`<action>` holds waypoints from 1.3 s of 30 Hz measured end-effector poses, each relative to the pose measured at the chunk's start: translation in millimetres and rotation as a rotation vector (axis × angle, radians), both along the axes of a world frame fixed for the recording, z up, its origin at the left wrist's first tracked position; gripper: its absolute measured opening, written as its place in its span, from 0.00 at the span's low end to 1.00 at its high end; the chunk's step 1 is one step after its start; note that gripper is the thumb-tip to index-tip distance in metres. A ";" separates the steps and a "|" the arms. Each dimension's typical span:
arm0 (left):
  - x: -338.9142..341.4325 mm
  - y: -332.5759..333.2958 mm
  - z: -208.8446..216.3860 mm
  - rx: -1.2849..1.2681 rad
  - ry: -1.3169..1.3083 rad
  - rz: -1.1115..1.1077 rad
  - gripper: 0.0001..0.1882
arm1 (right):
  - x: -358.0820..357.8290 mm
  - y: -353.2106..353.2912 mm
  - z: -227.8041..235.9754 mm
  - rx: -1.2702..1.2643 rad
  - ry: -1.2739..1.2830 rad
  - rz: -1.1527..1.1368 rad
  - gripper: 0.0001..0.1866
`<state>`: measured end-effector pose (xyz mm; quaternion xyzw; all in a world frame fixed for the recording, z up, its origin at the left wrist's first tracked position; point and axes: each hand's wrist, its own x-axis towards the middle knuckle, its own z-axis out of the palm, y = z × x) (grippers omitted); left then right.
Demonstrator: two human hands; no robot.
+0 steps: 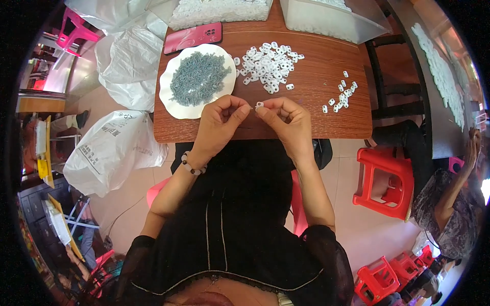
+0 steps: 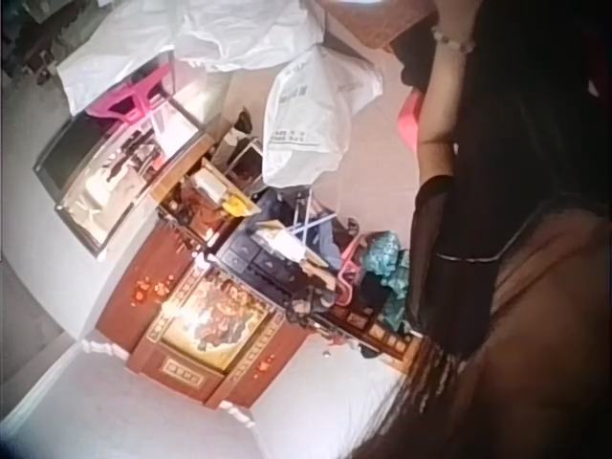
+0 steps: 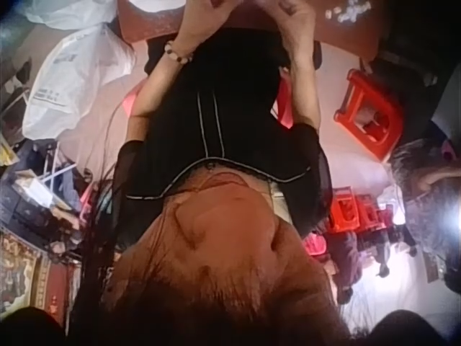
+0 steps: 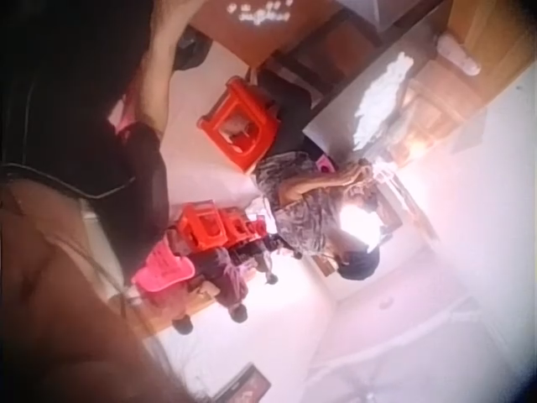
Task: Picking small grey beads and inserting them into the holes of white plastic components.
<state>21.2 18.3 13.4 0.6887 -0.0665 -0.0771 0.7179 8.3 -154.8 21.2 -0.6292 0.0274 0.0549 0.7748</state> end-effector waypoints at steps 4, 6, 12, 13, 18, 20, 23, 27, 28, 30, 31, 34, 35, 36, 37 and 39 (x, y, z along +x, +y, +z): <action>-1.8 -1.2 1.7 0.092 -0.040 -0.018 0.07 | -4.3 -5.2 1.9 -0.017 0.018 -0.002 0.07; -2.4 -2.0 -1.0 0.116 -0.066 -0.030 0.06 | -6.2 -5.8 3.7 -0.052 0.053 0.001 0.06; -3.6 -1.8 -0.4 0.131 -0.077 -0.042 0.05 | -9.5 -6.9 5.4 -0.280 -0.027 0.004 0.04; -3.6 -2.1 -0.4 0.131 -0.077 -0.044 0.05 | -9.8 -7.1 4.6 -0.280 -0.026 0.002 0.04; -3.6 -1.3 1.1 0.202 -0.065 -0.071 0.04 | -10.9 -6.2 5.6 -0.357 -0.118 -0.040 0.06; -3.5 -1.1 0.0 0.201 -0.070 -0.077 0.04 | -10.8 -7.7 3.5 -0.375 -0.131 -0.043 0.06; -3.5 -1.1 0.0 0.206 -0.074 -0.084 0.04 | -11.4 -7.8 3.7 -0.409 -0.147 -0.044 0.06; -3.4 -1.9 -0.6 0.218 -0.073 -0.080 0.04 | -11.6 -6.6 4.2 -0.412 -0.136 -0.035 0.06; -3.2 -2.0 -0.7 0.219 -0.072 -0.081 0.04 | -11.6 -6.2 4.2 -0.412 -0.135 -0.035 0.06; -2.7 -2.2 -0.4 0.246 -0.148 -0.072 0.04 | -11.3 -5.5 4.2 -0.419 -0.144 -0.038 0.06; -2.9 -3.1 0.0 0.246 -0.147 -0.073 0.04 | -11.3 -5.8 3.8 -0.418 -0.143 -0.038 0.06; -3.4 -5.4 0.7 0.209 -0.130 -0.021 0.05 | -11.4 -6.8 3.1 -0.436 -0.150 -0.030 0.06; -3.4 -5.5 0.5 0.217 -0.148 -0.017 0.05 | -11.5 -6.8 3.2 -0.445 -0.159 -0.028 0.06; -3.4 -5.6 0.4 0.226 -0.166 -0.014 0.05 | -11.6 -6.9 3.3 -0.454 -0.168 -0.027 0.06; -3.7 -5.5 1.0 0.226 -0.165 -0.015 0.05 | -11.8 -6.9 3.3 -0.454 -0.167 -0.028 0.06; -4.4 -5.2 2.7 0.270 -0.131 -0.048 0.05 | -12.2 -6.6 3.3 -0.494 -0.196 -0.042 0.06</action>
